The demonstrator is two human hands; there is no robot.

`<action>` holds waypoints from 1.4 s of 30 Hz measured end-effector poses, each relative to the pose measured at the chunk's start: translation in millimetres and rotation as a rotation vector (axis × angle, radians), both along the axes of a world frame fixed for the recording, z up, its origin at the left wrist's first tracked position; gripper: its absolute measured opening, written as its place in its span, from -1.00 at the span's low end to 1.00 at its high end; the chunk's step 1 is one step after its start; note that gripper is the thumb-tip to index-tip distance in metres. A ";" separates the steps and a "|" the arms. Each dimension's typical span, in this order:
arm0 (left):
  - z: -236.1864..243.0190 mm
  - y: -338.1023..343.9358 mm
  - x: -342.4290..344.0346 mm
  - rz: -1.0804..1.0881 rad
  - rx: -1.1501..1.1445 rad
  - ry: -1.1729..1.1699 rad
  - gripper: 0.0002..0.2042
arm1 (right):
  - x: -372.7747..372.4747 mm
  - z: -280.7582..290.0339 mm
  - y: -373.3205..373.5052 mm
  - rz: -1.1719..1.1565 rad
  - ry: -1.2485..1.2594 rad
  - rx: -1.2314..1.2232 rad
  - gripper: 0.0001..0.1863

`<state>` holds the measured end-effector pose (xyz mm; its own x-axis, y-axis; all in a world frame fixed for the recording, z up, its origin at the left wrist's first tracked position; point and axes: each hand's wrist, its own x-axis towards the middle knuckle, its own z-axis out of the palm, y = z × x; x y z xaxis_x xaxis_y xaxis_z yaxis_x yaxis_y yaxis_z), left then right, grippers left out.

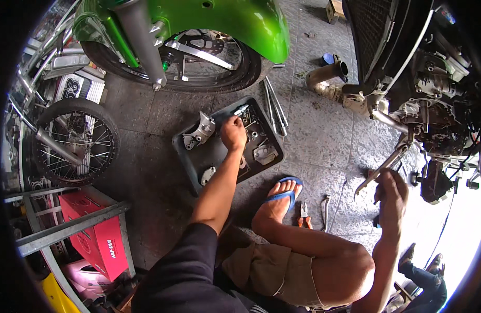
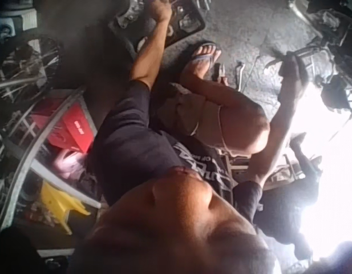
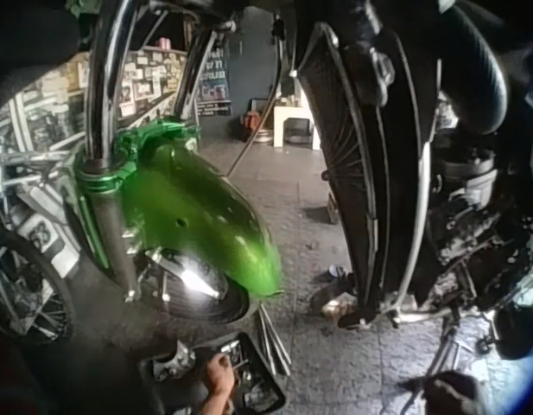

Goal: The person fits a gasket onto a motorcycle engine component, positions the component onto the engine, and secures it by inserting and tightening screws using a hex key.

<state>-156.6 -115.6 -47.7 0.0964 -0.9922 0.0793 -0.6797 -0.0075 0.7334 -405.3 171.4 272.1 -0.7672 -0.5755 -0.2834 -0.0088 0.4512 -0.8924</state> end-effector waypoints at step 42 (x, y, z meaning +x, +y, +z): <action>351.3 125.2 -198.3 -0.795 0.429 1.133 -0.77 | -19.3 43.5 -57.4 -0.043 0.630 -0.555 -0.84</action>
<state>-354.9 9.6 303.6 -0.6732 -0.7391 0.0242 0.3236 -0.2650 0.9083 -424.6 113.9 315.6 -0.7119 -0.4712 0.5208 -0.5722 -0.0408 -0.8191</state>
